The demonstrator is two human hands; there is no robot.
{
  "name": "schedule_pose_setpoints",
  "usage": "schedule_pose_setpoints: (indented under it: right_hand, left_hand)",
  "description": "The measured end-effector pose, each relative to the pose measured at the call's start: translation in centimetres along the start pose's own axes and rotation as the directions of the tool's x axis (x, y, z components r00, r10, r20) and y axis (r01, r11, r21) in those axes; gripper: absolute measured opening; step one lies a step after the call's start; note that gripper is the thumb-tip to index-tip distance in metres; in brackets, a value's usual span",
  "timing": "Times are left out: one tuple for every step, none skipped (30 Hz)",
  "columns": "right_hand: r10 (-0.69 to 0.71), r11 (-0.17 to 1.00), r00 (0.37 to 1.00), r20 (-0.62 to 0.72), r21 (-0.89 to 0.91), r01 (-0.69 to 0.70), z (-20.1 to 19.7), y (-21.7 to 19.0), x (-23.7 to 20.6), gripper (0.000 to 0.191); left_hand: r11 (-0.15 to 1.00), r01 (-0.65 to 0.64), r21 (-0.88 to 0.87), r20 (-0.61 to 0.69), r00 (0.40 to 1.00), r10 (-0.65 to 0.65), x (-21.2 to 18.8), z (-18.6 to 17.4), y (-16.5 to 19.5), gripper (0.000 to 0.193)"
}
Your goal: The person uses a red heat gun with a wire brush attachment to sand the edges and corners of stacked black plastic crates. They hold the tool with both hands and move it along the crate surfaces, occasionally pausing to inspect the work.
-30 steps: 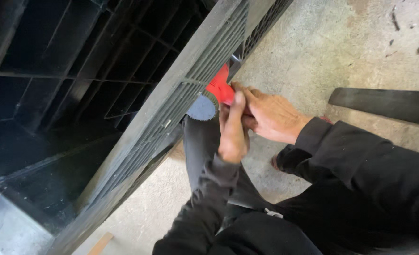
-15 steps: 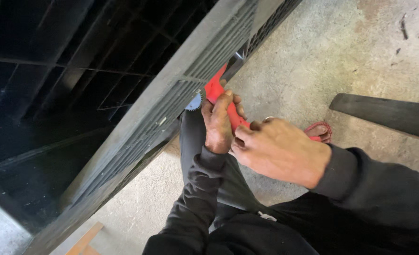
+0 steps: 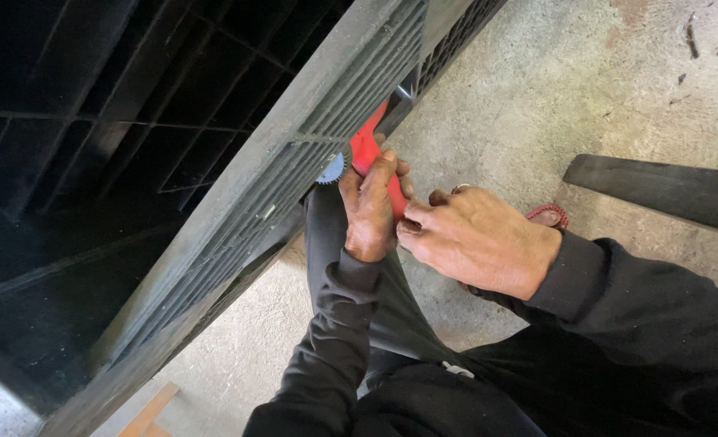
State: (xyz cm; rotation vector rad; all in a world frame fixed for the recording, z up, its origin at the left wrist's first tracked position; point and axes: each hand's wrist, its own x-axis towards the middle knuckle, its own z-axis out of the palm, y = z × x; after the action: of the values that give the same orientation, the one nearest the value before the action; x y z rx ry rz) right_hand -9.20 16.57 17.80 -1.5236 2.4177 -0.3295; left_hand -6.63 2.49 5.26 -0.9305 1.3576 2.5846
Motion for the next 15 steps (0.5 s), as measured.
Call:
schedule_pose_setpoints:
  right_hand:
    - [-0.003, 1.000, 1.000, -0.011, 0.002, 0.003, 0.00, -0.03, 0.13, 0.012]
    - [-0.001, 1.000, 1.000, -0.004, 0.003, 0.001, -0.02, -0.03, 0.16, 0.012]
    - [0.001, 1.000, 1.000, 0.005, 0.005, -0.001, -0.06, -0.02, 0.13, 0.012]
    - [0.003, 1.000, 1.000, 0.014, 0.005, -0.004, -0.07, 0.02, 0.13, 0.012]
    - [0.002, 1.000, 1.000, 0.007, 0.004, -0.002, -0.06, 0.09, 0.16, 0.011]
    - [0.000, 1.000, 1.000, -0.001, 0.004, 0.000, -0.05, 0.12, 0.17, 0.011]
    - [-0.002, 1.000, 1.000, -0.008, 0.004, 0.002, -0.05, 0.14, 0.19, 0.010]
    - [0.000, 1.000, 1.000, -0.005, 0.009, 0.000, -0.04, 0.15, 0.21, 0.011]
    - [0.002, 1.000, 1.000, -0.002, 0.014, -0.002, -0.02, 0.16, 0.30, 0.011]
    - [0.003, 1.000, 1.000, 0.001, 0.019, -0.003, -0.03, 0.15, 0.31, 0.011]
    - [0.003, 1.000, 1.000, -0.004, 0.018, -0.003, -0.05, 0.15, 0.34, 0.011]
    - [0.006, 1.000, 1.000, -0.008, 0.017, -0.006, -0.08, 0.11, 0.37, 0.011]
    - [0.008, 1.000, 1.000, -0.012, 0.015, -0.008, -0.12, 0.09, 0.36, 0.011]
    - [0.006, 1.000, 1.000, -0.013, 0.014, -0.006, -0.18, 0.09, 0.33, 0.011]
    - [0.004, 1.000, 1.000, -0.014, 0.013, -0.003, -0.24, 0.11, 0.28, 0.012]
  left_hand:
    - [1.000, -0.004, -0.005, 0.004, 1.000, 0.004, 0.02, -0.02, 0.06, 0.047]
    - [1.000, -0.007, -0.010, 0.007, 1.000, 0.008, 0.04, -0.03, 0.09, 0.046]
    - [1.000, -0.009, -0.014, 0.009, 1.000, 0.009, 0.04, -0.05, 0.12, 0.046]
    - [1.000, -0.001, -0.020, 0.012, 1.000, 0.001, 0.06, -0.07, 0.14, 0.046]
    - [1.000, 0.006, -0.025, 0.016, 1.000, -0.006, 0.13, -0.06, 0.15, 0.046]
    - [0.999, 0.013, -0.030, 0.019, 1.000, -0.013, 0.14, -0.06, 0.15, 0.046]
    - [1.000, 0.013, -0.028, 0.019, 1.000, -0.012, 0.17, -0.06, 0.14, 0.046]
    - [1.000, 0.012, -0.026, 0.020, 1.000, -0.011, 0.16, -0.03, 0.13, 0.045]
    - [1.000, 0.011, -0.024, 0.020, 1.000, -0.010, 0.20, -0.03, 0.15, 0.045]
    - [1.000, 0.009, -0.023, 0.017, 1.000, -0.008, 0.17, -0.01, 0.15, 0.045]
    - [1.000, 0.007, -0.021, 0.014, 1.000, -0.006, 0.15, 0.00, 0.16, 0.045]
    - [1.000, 0.007, -0.019, 0.012, 1.000, -0.007, 0.12, 0.00, 0.18, 0.045]
    - [1.000, 0.006, -0.020, 0.011, 1.000, -0.006, 0.09, 0.02, 0.18, 0.044]
    - [1.000, 0.004, -0.021, 0.011, 1.000, -0.004, 0.08, 0.04, 0.18, 0.043]
    - [1.000, 0.001, -0.022, 0.011, 1.000, -0.001, 0.08, 0.07, 0.16, 0.043]
